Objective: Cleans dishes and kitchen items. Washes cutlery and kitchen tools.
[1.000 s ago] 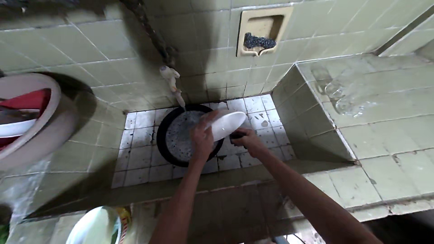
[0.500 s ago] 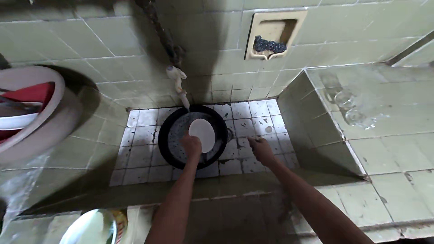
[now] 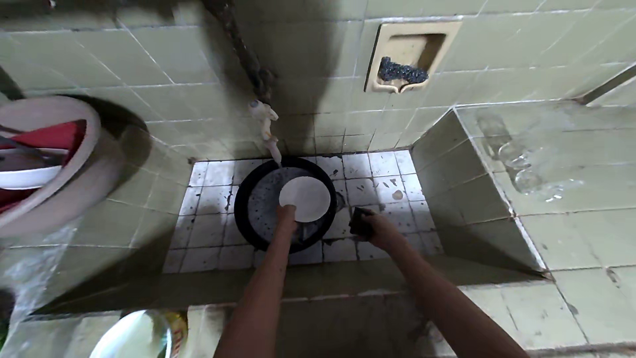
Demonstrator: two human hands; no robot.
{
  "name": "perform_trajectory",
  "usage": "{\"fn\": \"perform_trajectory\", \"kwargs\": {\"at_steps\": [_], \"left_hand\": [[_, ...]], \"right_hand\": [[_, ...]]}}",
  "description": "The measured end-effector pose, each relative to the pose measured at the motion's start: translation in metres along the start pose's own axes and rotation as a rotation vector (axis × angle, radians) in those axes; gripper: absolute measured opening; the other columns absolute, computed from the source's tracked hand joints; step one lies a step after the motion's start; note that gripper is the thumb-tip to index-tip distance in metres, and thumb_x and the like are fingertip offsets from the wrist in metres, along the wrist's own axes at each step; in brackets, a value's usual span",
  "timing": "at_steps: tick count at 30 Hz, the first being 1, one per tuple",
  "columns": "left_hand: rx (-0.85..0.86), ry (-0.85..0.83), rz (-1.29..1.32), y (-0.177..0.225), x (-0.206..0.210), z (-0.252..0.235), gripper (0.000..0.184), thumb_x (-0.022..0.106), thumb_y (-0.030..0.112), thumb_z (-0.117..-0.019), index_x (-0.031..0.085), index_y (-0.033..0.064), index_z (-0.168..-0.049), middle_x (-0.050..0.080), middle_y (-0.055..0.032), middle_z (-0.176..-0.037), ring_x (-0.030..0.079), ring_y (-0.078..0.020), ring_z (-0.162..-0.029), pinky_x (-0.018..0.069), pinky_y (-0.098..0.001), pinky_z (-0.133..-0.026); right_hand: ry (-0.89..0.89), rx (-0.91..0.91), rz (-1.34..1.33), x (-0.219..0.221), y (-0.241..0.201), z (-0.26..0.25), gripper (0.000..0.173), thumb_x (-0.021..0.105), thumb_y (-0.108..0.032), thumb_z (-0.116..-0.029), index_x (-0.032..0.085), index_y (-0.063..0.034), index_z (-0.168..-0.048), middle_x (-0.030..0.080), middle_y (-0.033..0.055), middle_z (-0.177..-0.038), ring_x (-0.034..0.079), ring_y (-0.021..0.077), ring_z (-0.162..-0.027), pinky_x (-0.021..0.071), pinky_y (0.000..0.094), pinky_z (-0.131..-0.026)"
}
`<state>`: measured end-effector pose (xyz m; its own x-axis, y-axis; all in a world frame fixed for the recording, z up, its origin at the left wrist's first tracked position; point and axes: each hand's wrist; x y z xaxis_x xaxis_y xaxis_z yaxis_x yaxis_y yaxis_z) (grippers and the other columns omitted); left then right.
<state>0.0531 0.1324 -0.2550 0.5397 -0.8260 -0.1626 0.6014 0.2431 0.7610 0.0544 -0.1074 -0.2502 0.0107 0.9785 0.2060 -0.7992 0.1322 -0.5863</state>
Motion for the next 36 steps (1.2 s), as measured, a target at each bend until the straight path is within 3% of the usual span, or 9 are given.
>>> {"fn": "perform_trajectory", "kwargs": {"at_steps": [8, 10, 12, 17, 22, 25, 28, 31, 36], "left_hand": [[0.082, -0.242, 0.137, 0.044, -0.005, 0.077, 0.036, 0.061, 0.003, -0.0967, 0.054, -0.0017, -0.131, 0.065, -0.0202, -0.113, 0.066, -0.0278, -0.095, 0.0573, -0.0471, -0.081], [0.090, -0.275, 0.125, 0.052, -0.001, 0.095, 0.037, 0.059, 0.004, -0.0983, 0.052, -0.0005, -0.134, 0.064, -0.0198, -0.116, 0.067, -0.0272, -0.097, 0.0575, -0.0461, -0.083], [0.139, -0.269, 0.050, 0.054, 0.003, 0.105, 0.038, 0.058, 0.004, -0.0993, 0.051, -0.0006, -0.137, 0.063, -0.0219, -0.121, 0.066, -0.0299, -0.103, 0.0564, -0.0484, -0.087], [0.904, -0.197, -0.461, 0.052, -0.005, 0.133, 0.039, 0.045, 0.004, -0.1070, 0.055, 0.0069, -0.144, 0.062, -0.0186, -0.138, 0.065, -0.0379, -0.116, 0.0529, -0.0547, -0.097], [1.296, -0.115, -0.528, 0.042, -0.012, 0.122, 0.045, 0.055, -0.013, -0.0943, 0.064, 0.0024, -0.136, 0.064, -0.0248, -0.131, 0.066, -0.0411, -0.114, 0.0544, -0.0518, -0.096], [1.131, -0.069, -0.485, 0.036, -0.023, 0.106, 0.040, 0.049, -0.010, -0.0994, 0.060, -0.0028, -0.138, 0.062, -0.0227, -0.138, 0.063, -0.0396, -0.121, 0.0505, -0.0519, -0.103], [0.604, 0.014, -0.334, 0.029, -0.028, 0.078, 0.038, 0.044, 0.006, -0.1082, 0.049, -0.0041, -0.145, 0.056, -0.0284, -0.139, 0.056, -0.0416, -0.128, 0.0435, -0.0563, -0.108], [0.253, 0.071, -0.166, 0.016, -0.029, 0.044, 0.046, 0.050, 0.001, -0.1020, 0.045, -0.0017, -0.148, 0.052, -0.0306, -0.141, 0.053, -0.0429, -0.128, 0.0443, -0.0597, -0.105], [-0.097, 0.002, 0.224, -0.008, -0.025, 0.016, 0.049, 0.050, -0.007, -0.0972, 0.040, -0.0032, -0.146, 0.051, -0.0292, -0.135, 0.058, -0.0397, -0.113, 0.0528, -0.0552, -0.089]], "right_hand": [[-0.262, 0.040, -0.347, 0.038, -0.001, 0.021, 0.030, 0.040, -0.019, -0.1077, 0.052, -0.0135, -0.134, 0.066, 0.0153, -0.109, 0.069, 0.0302, -0.092, 0.0602, 0.0494, -0.076], [-0.248, 0.047, -0.441, 0.051, 0.000, 0.030, 0.031, 0.037, -0.030, -0.1078, 0.056, -0.0088, -0.118, 0.067, 0.0130, -0.099, 0.070, 0.0261, -0.085, 0.0607, 0.0447, -0.072], [-0.252, 0.036, -0.538, 0.059, 0.000, 0.039, 0.048, 0.031, -0.052, -0.1074, 0.056, -0.0124, -0.118, 0.067, 0.0100, -0.101, 0.068, 0.0232, -0.089, 0.0595, 0.0429, -0.074], [-0.108, 0.031, -0.736, 0.072, -0.009, 0.059, 0.026, 0.039, -0.032, -0.1065, 0.055, -0.0111, -0.107, 0.064, 0.0103, -0.091, 0.067, 0.0219, -0.077, 0.0587, 0.0396, -0.064], [-0.146, 0.012, -0.657, 0.063, -0.003, 0.037, 0.028, 0.042, -0.024, -0.1089, 0.053, -0.0169, -0.134, 0.065, 0.0140, -0.111, 0.069, 0.0295, -0.096, 0.0602, 0.0491, -0.079], [-0.121, -0.030, -0.420, 0.051, -0.006, 0.029, 0.019, 0.050, -0.019, -0.1062, 0.056, -0.0155, -0.124, 0.065, 0.0082, -0.092, 0.067, 0.0191, -0.073, 0.0584, 0.0352, -0.061], [-0.069, -0.127, -0.288, 0.038, -0.011, 0.029, 0.015, 0.049, -0.008, -0.1053, 0.053, -0.0079, -0.119, 0.060, 0.0066, -0.091, 0.062, 0.0145, -0.069, 0.0565, 0.0295, -0.061], [-0.033, -0.168, -0.218, 0.026, -0.016, 0.025, 0.026, 0.048, 0.002, -0.1004, 0.058, -0.0042, -0.123, 0.063, 0.0083, -0.092, 0.060, 0.0116, -0.065, 0.0522, 0.0245, -0.056], [0.087, -0.178, -0.045, 0.018, -0.019, 0.034, 0.013, 0.050, -0.016, -0.1070, 0.056, -0.0062, -0.113, 0.056, 0.0030, -0.077, 0.046, 0.0063, -0.050, 0.0377, 0.0201, -0.042]]}}
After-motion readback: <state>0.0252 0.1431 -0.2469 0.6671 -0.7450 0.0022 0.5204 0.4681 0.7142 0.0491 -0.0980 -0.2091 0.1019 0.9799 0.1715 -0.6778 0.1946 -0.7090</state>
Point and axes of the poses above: each hand's wrist, its own z-axis away from the middle knuckle, its own x-axis out of the palm, y = z × x
